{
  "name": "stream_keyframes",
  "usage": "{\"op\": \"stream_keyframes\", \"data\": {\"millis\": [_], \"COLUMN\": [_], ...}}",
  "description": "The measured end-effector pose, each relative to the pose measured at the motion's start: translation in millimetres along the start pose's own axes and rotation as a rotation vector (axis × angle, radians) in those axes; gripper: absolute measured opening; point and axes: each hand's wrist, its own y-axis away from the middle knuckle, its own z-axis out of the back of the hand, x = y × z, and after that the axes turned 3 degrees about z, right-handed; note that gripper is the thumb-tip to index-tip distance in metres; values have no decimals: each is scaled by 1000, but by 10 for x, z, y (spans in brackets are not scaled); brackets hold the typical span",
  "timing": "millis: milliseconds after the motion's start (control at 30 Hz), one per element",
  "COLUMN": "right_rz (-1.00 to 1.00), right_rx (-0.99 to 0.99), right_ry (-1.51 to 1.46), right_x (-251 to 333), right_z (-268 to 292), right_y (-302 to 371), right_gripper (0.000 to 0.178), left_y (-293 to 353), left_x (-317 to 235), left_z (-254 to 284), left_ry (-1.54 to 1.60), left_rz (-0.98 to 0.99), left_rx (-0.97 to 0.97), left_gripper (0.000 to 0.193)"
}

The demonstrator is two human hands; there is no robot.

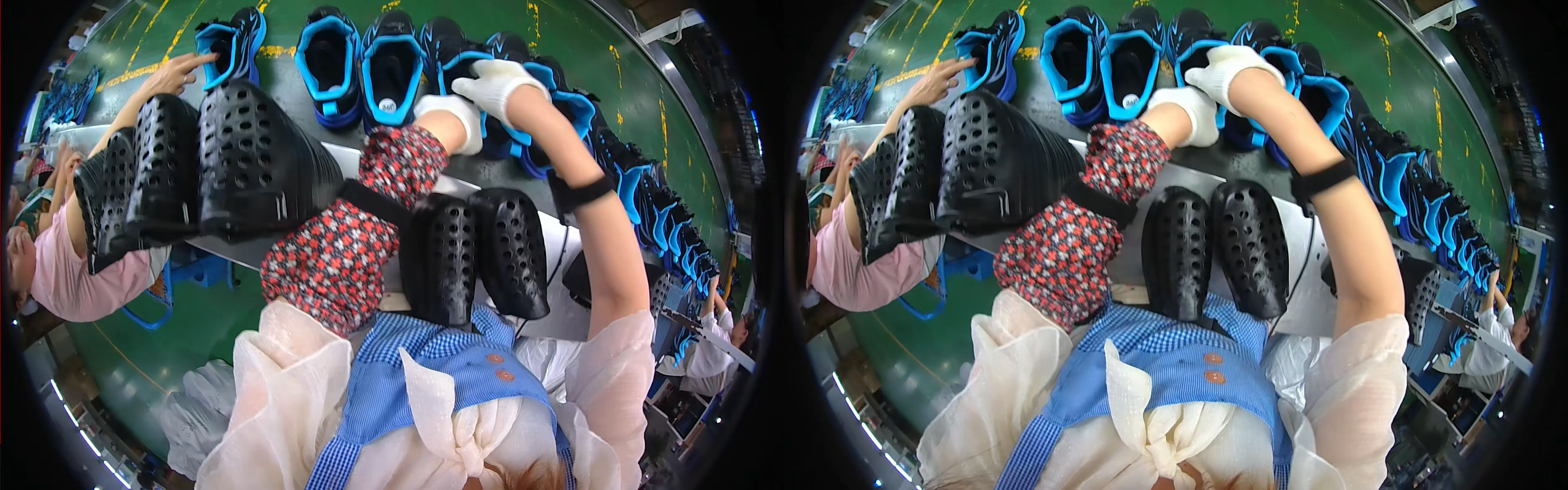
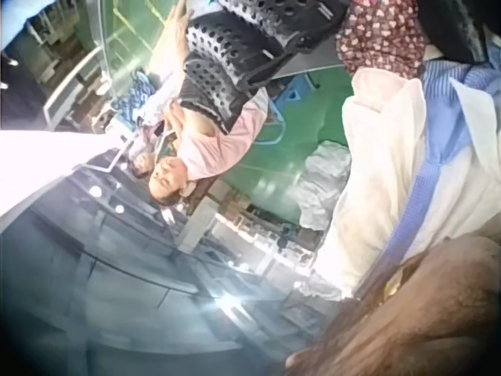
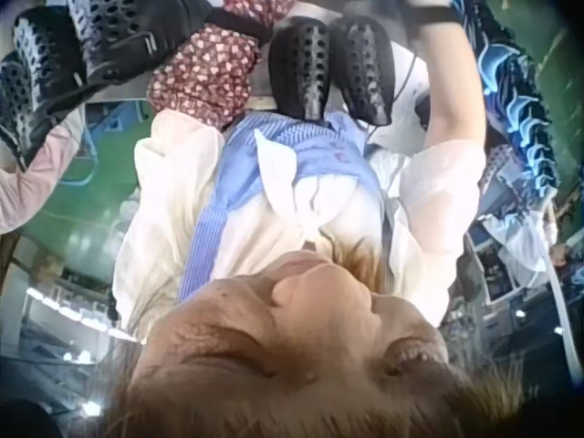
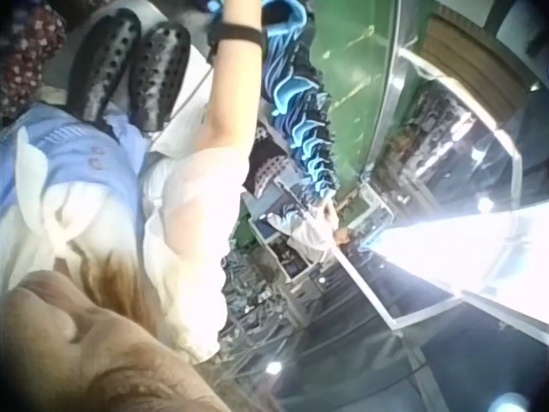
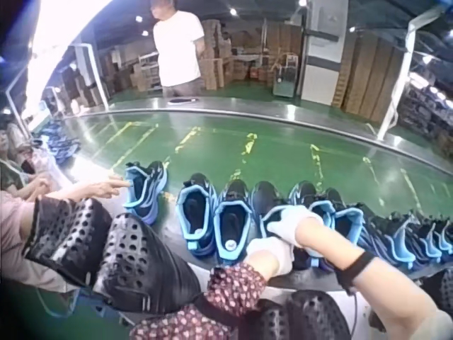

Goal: The person is assembling parts of sneakers on a factory production line.

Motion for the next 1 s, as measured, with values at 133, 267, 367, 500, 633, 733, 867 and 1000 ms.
{"op": "stream_keyframes", "data": {"millis": [133,267,367,500,633,733,867,1000], "right_rz": [476,602,567,544,621,660,590,484], "right_rx": [-169,-36,-97,-66,-56,-273,-502,-520], "right_ry": [-78,111,229,226,65,-159,-153,-255], "right_x": [204,367,281,219,174,116,4,-98], "right_z": [34,-272,-727,-730,-358,-72,92,84], "right_y": [1088,2079,2221,2235,2393,2542,2432,2234], "right_gripper": [33,41,45,48,50,43,51,57], "left_y": [43,130,319,604,885,1050,1271,1060], "left_x": [164,159,36,5,75,100,-198,-208], "left_z": [-53,-75,-42,0,37,90,156,219], "left_ry": [58,20,-8,71,323,731,1886,1933], "left_rz": [-8,-14,12,-48,-219,-379,-657,-679], "left_rx": [-60,-184,-358,-560,-730,-545,261,34], "left_gripper": [38,41,51,50,56,63,59,40]}}
